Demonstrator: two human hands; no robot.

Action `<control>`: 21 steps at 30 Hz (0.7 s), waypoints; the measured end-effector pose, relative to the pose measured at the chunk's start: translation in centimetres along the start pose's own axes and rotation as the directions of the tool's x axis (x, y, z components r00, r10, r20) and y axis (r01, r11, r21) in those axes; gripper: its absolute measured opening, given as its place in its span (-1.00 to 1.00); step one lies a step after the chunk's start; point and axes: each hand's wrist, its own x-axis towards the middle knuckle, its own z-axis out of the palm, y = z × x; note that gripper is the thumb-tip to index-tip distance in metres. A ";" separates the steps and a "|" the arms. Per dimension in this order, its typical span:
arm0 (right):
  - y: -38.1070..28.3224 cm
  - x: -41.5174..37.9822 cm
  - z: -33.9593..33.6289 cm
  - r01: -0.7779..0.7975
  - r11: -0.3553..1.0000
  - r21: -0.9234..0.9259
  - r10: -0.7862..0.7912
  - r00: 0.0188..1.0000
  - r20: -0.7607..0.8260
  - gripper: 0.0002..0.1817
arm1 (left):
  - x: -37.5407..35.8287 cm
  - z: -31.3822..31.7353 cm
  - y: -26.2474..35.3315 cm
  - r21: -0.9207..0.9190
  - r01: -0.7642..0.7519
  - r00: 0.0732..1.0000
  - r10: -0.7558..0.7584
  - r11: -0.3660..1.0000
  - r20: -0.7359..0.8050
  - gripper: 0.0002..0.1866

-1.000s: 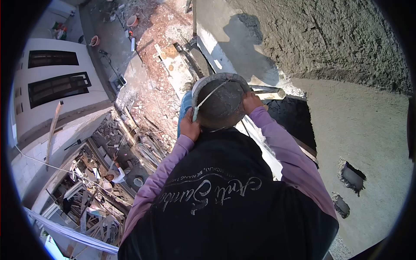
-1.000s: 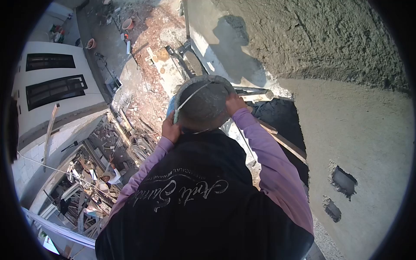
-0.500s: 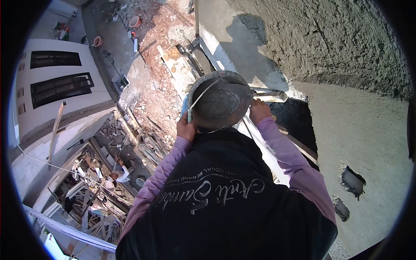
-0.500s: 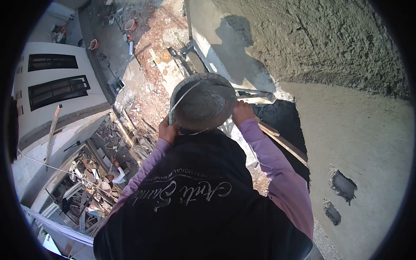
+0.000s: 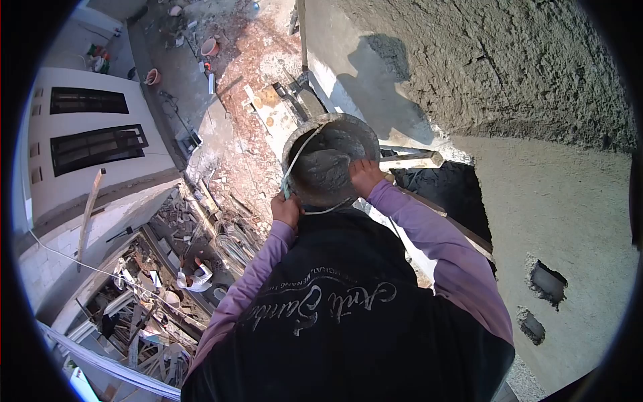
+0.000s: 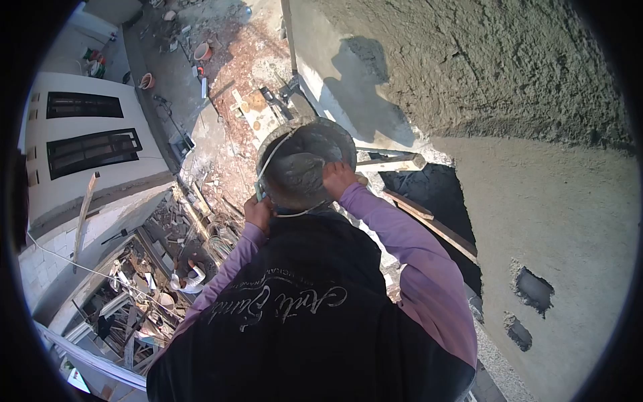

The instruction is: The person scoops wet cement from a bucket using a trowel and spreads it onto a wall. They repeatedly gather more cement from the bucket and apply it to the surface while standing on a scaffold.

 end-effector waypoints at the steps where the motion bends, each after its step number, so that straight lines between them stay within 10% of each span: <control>1: 0.5 -0.9 -1.0 -0.011 1.000 -0.011 0.011 1.000 0.022 -0.74 | -0.1 -0.3 -0.1 -0.040 0.016 1.000 -0.017 0.999 -0.015 -0.90; 9: -0.4 5.6 0.0 -0.315 0.947 0.067 0.253 0.857 0.449 -0.80 | -1.9 0.1 0.9 0.149 -0.074 0.995 0.064 0.986 0.076 -0.93; 15: -2.4 1.2 -4.3 0.044 0.998 0.033 -0.052 0.957 0.285 -0.78 | -0.8 0.2 0.0 0.043 -0.038 0.998 0.036 0.998 0.050 -0.75; 18: 0.9 2.7 -7.5 -0.017 0.978 -0.209 0.075 0.959 0.272 -0.80 | -0.8 -0.4 -0.3 0.032 -0.028 0.999 0.027 0.999 0.043 -0.67; 21: 4.7 4.0 -4.2 -0.044 0.988 -0.149 0.124 0.798 0.590 -0.80 | -0.8 -0.3 -0.7 0.046 -0.017 0.996 0.013 0.999 0.087 -0.54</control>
